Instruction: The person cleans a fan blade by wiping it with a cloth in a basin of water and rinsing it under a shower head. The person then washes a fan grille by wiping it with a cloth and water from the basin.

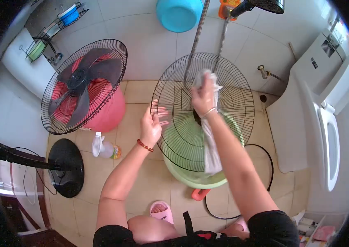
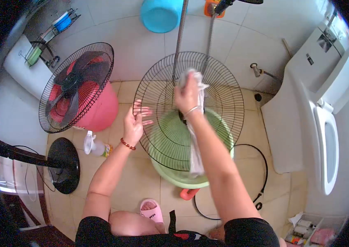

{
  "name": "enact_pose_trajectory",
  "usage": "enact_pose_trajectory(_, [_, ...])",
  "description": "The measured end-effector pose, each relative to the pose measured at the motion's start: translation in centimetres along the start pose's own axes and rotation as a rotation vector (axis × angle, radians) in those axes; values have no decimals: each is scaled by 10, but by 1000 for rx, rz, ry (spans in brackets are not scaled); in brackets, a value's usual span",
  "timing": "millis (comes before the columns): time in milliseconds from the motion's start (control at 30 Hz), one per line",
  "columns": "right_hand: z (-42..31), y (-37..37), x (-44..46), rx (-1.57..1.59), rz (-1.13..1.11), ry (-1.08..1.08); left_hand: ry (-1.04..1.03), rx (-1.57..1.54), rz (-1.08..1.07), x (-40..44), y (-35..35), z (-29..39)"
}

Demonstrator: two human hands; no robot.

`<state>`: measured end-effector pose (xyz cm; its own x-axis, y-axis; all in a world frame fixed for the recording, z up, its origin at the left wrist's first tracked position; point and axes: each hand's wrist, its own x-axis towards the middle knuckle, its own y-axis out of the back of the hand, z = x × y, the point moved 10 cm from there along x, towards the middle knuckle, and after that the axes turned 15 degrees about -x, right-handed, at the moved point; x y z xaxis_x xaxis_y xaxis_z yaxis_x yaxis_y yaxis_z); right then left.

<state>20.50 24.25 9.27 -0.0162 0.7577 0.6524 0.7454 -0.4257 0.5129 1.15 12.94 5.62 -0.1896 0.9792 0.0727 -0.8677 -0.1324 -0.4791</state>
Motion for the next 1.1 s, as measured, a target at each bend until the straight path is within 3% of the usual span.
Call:
enact_pose_trajectory(67, [-62, -30, -47, -375, -30, 149, 101, -118, 66, -1, 9, -29])
enact_pose_trajectory(100, [-84, -50, -79, -347, -253, 163, -271, 171, -17, 5, 19, -24])
enact_pose_trajectory(133, [-100, -62, -113, -317, -479, 178, -267, 181, 3, 2, 27, -26])
enact_pose_trajectory(200, [-121, -37, -157, -79, -561, 259, -275, 194, 48, -5, 40, -28])
enact_pose_trajectory(233, [-119, -40, -159, -206, -683, 364, -155, 157, 76, -11, 45, -36])
enact_pose_trajectory(300, [-102, -43, -165, -458, -942, 555, -159, 130, 53, -23, 45, -43])
enact_pose_trajectory(333, [-100, -35, -136, -585, -754, 613, -158, 119, 35, -29, 44, -47])
enact_pose_trajectory(367, [-78, -41, -110, -690, -784, 448, 52, -79, 63, -37, 46, -63])
enact_pose_trajectory(433, [-44, -28, -40, -755, -434, 325, 58, -84, 142, -46, 49, -52])
enact_pose_trajectory(500, [27, -5, -13, -996, -467, -57, 20, -70, 199, -46, 55, -37])
enact_pose_trajectory(600, [62, 29, -37, -957, -408, -214, -105, 67, 155, -35, 55, -11])
enact_pose_trajectory(667, [63, 66, -70, -890, -90, -264, -159, 68, 118, -24, 47, -2])
enact_pose_trajectory(733, [59, 85, -112, -842, 14, -412, -134, 65, 101, -23, 42, -2])
enact_pose_trajectory(867, [11, 60, -160, -523, 63, -193, -174, 98, 138, -21, 57, 0])
enact_pose_trajectory(933, [-41, 48, -126, -221, -10, -47, -199, 134, 120, -22, 53, 9])
enact_pose_trajectory(1000, [-95, 45, -88, -196, 28, 89, -240, 170, 86, -26, 39, 16])
enact_pose_trajectory(1100, [-102, 13, -88, -389, 18, 133, -301, 182, 29, -28, 24, 26])
